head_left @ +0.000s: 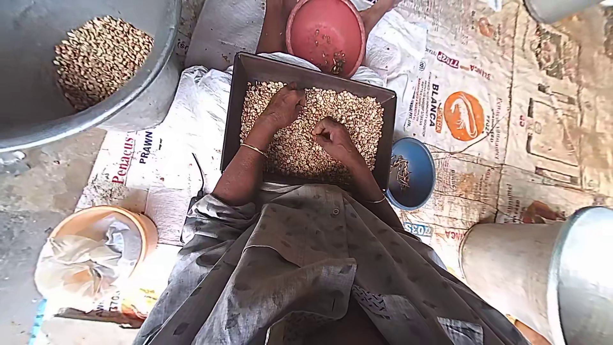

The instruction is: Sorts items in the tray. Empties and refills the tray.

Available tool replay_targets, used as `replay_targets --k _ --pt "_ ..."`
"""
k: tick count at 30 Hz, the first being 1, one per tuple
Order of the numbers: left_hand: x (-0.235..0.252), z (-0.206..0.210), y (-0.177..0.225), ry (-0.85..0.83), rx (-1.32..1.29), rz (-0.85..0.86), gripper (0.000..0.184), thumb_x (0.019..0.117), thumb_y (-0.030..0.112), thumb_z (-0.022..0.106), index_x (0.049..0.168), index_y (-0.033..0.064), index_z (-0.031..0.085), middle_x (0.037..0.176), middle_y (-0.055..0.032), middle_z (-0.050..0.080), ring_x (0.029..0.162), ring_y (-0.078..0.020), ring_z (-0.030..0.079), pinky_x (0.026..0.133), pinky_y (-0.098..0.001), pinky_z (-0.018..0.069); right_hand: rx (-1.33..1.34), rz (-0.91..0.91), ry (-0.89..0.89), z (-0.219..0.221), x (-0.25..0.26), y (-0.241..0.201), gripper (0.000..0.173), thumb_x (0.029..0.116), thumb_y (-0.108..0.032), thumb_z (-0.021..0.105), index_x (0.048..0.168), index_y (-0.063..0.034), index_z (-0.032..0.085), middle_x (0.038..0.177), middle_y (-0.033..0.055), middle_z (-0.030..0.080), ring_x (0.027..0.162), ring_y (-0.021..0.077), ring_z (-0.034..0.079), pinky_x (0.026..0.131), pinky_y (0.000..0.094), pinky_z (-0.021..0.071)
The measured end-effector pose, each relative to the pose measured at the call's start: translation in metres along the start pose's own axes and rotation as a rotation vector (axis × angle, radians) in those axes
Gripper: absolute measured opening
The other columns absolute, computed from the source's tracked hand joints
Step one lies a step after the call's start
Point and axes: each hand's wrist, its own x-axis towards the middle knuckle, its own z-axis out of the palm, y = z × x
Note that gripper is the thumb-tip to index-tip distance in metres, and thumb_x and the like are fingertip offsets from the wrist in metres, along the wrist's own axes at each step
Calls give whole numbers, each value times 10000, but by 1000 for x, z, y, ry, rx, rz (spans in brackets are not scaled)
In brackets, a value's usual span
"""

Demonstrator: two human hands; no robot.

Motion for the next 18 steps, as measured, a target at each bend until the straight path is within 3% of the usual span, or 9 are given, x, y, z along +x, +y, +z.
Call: replay_targets --k 2,4,5,6,8,11,12,16,18 --pt "0 1 -1 6 1 14 174 983 -7 551 1085 -63 680 1230 -283 611 1184 -444 600 1049 -561 469 405 -20 45 -1 -2 1 126 967 -37 595 1065 32 632 940 107 692 693 134 662 647 301 583" --pt "1 1 -2 0 3 21 184 985 -2 543 1086 -59 686 1227 -279 623 1192 -442 601 1053 -563 466 651 -4 32 -2 0 -4 197 971 -2 516 1158 43 558 999 120 689 733 173 708 682 345 632" --pt "1 0 -2 -1 3 22 187 988 -1 538 1086 -62 685 1223 -279 630 1195 -443 602 1055 -564 463 651 12 9 -1 2 -5 275 962 -3 499 1230 47 527 1018 120 679 745 178 713 697 349 638" --pt "1 0 -2 2 4 22 186 988 -2 538 1084 -66 685 1221 -280 633 1194 -445 604 1054 -567 464 579 33 -8 1 4 -7 315 963 -5 503 1270 57 534 1014 119 671 735 163 701 689 334 629" --pt "1 -2 -2 4 0 8 195 988 -10 540 1105 -75 681 1244 -287 621 1209 -451 595 1068 -568 455 276 46 -12 10 9 -8 274 984 -52 548 1231 38 625 982 133 682 721 161 655 675 330 579" --pt "1 0 -5 15 17 -5 199 982 -17 529 1105 -71 677 1269 -286 619 1222 -452 597 1065 -564 465 -215 86 -38 22 10 -22 332 1033 -170 549 1320 -47 662 997 198 733 887 367 713 807 555 549" --pt "1 0 -5 15 22 -9 200 982 -16 530 1108 -72 675 1274 -285 618 1225 -453 596 1065 -566 467 -313 110 -58 25 9 -28 346 1048 -196 529 1342 -60 651 1024 207 733 934 403 712 815 587 538" --pt "1 0 -5 16 25 -8 193 984 -7 543 1112 -76 670 1268 -290 613 1208 -465 600 1048 -579 472 -458 75 -16 35 8 -31 283 1054 -196 499 1165 -19 690 943 217 725 878 427 720 717 582 543" --pt "1 0 -5 11 24 -15 200 986 -6 539 1121 -76 670 1274 -290 611 1215 -464 597 1053 -583 467 -430 69 -1 36 8 -29 281 1050 -192 512 1160 -19 704 935 214 731 877 425 722 732 585 545"
